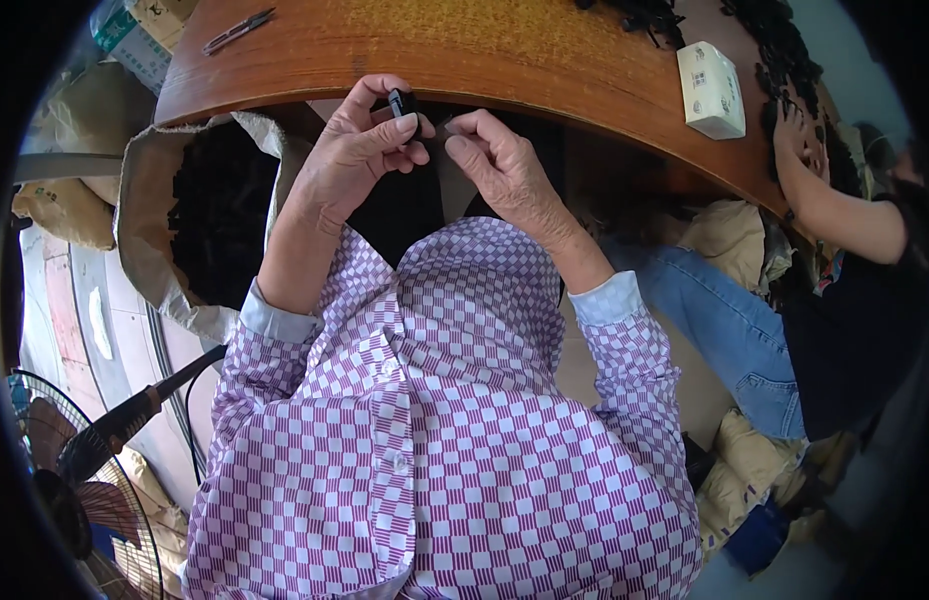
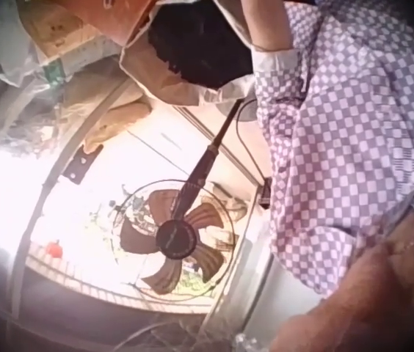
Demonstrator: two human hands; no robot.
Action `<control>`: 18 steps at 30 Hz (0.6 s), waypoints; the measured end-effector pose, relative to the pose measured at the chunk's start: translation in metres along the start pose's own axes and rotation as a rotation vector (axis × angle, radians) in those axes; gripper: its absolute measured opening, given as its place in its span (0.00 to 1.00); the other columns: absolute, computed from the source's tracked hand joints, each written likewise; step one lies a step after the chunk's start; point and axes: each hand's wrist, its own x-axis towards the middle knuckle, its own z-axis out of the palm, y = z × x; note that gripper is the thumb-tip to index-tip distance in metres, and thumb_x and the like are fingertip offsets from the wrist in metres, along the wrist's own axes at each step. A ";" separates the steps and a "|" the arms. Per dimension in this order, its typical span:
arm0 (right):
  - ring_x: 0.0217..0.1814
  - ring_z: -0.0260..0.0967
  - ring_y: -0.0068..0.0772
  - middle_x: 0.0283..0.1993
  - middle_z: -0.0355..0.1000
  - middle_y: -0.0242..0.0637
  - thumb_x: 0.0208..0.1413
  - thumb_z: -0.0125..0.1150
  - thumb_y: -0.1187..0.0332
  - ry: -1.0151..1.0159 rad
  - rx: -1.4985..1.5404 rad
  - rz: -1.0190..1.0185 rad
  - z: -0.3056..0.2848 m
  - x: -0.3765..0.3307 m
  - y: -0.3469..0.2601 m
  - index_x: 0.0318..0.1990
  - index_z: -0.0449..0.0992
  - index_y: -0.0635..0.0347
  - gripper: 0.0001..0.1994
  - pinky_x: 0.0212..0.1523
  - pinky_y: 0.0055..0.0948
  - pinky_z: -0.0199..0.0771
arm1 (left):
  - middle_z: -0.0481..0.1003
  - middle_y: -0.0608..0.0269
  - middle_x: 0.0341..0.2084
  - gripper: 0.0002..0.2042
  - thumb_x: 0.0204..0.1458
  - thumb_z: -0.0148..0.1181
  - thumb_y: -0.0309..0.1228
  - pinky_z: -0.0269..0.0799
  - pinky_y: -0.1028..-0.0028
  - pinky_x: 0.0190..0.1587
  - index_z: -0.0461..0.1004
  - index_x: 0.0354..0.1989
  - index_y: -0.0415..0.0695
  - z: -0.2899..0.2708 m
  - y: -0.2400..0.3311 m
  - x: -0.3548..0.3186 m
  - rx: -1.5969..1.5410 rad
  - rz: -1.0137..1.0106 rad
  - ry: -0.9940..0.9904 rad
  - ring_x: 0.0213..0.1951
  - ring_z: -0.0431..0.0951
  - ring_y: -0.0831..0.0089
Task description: Assembling small black plastic components at a mechanical workstation.
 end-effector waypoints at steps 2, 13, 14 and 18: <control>0.26 0.54 0.11 0.26 0.59 0.21 0.63 0.49 0.64 0.028 0.055 0.015 0.006 0.004 -0.011 0.41 0.70 0.61 0.09 0.26 0.13 0.57 | 0.73 0.63 0.27 0.16 0.50 0.62 0.25 0.74 0.81 0.27 0.65 0.46 0.45 -0.001 -0.001 -0.003 0.283 0.104 0.061 0.26 0.78 0.76; 0.23 0.66 0.20 0.22 0.68 0.32 0.64 0.46 0.64 -0.002 -0.140 -0.079 0.032 0.027 -0.025 0.39 0.70 0.64 0.12 0.24 0.21 0.68 | 0.70 0.64 0.24 0.12 0.50 0.57 0.20 0.72 0.79 0.25 0.62 0.40 0.43 -0.003 -0.005 -0.010 0.673 0.258 0.158 0.26 0.74 0.78; 0.23 0.66 0.20 0.22 0.68 0.32 0.64 0.46 0.64 -0.004 -0.140 -0.077 0.034 0.027 -0.025 0.39 0.70 0.64 0.12 0.24 0.21 0.68 | 0.69 0.63 0.24 0.12 0.50 0.56 0.19 0.72 0.78 0.24 0.61 0.39 0.43 -0.004 -0.005 -0.011 0.724 0.270 0.170 0.26 0.74 0.77; 0.26 0.66 0.20 0.25 0.68 0.32 0.64 0.46 0.64 -0.031 -0.224 -0.032 0.035 0.028 -0.027 0.41 0.71 0.64 0.12 0.27 0.20 0.68 | 0.70 0.68 0.23 0.12 0.52 0.56 0.20 0.71 0.84 0.23 0.62 0.41 0.44 -0.006 -0.009 -0.012 0.781 0.316 0.182 0.23 0.74 0.82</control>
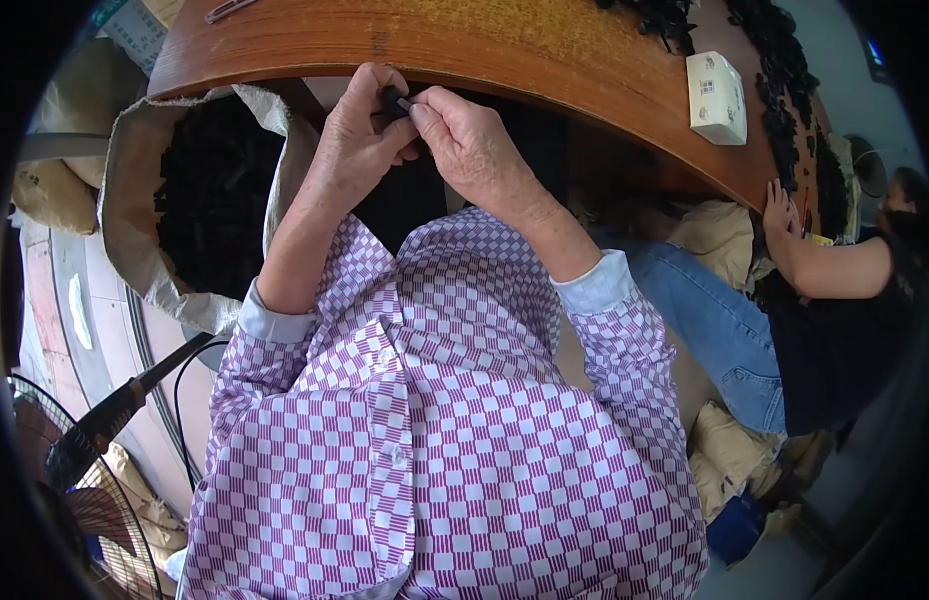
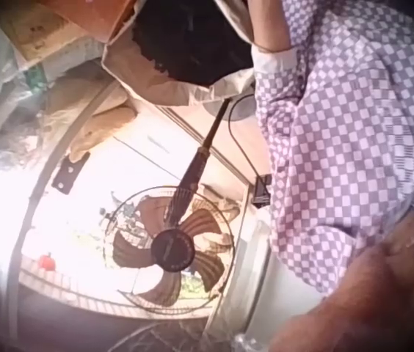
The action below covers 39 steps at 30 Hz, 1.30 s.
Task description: Assembling small black plastic components at a mechanical workstation.
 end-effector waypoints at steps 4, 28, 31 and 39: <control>0.34 0.70 0.24 0.33 0.73 0.36 0.64 0.47 0.68 0.056 -0.075 -0.082 0.005 0.003 0.008 0.46 0.71 0.65 0.11 0.36 0.22 0.71 | 0.72 0.57 0.26 0.13 0.48 0.55 0.18 0.72 0.71 0.27 0.61 0.41 0.43 0.002 -0.001 0.002 0.175 0.050 0.067 0.27 0.76 0.66; 0.20 0.57 0.09 0.27 0.69 0.25 0.60 0.54 0.63 0.225 0.691 -0.024 -0.032 -0.023 0.033 0.41 0.73 0.57 0.09 0.18 0.09 0.53 | 0.71 0.63 0.30 0.15 0.62 0.42 0.27 0.71 0.80 0.29 0.64 0.57 0.44 0.021 0.025 0.011 -0.768 -0.309 -0.160 0.27 0.75 0.76; 0.19 0.58 0.09 0.27 0.70 0.25 0.59 0.56 0.62 0.181 0.752 -0.020 -0.036 -0.021 0.038 0.41 0.74 0.57 0.10 0.17 0.08 0.53 | 0.72 0.63 0.27 0.16 0.62 0.42 0.28 0.70 0.82 0.27 0.64 0.57 0.44 0.025 0.029 0.008 -0.709 -0.346 -0.289 0.25 0.74 0.78; 0.19 0.59 0.07 0.25 0.71 0.24 0.58 0.57 0.59 0.004 0.802 0.039 -0.044 -0.026 0.045 0.46 0.73 0.57 0.14 0.17 0.07 0.50 | 0.72 0.61 0.29 0.18 0.61 0.46 0.28 0.65 0.84 0.25 0.61 0.60 0.44 0.031 0.027 0.004 -0.802 -0.314 -0.440 0.25 0.70 0.79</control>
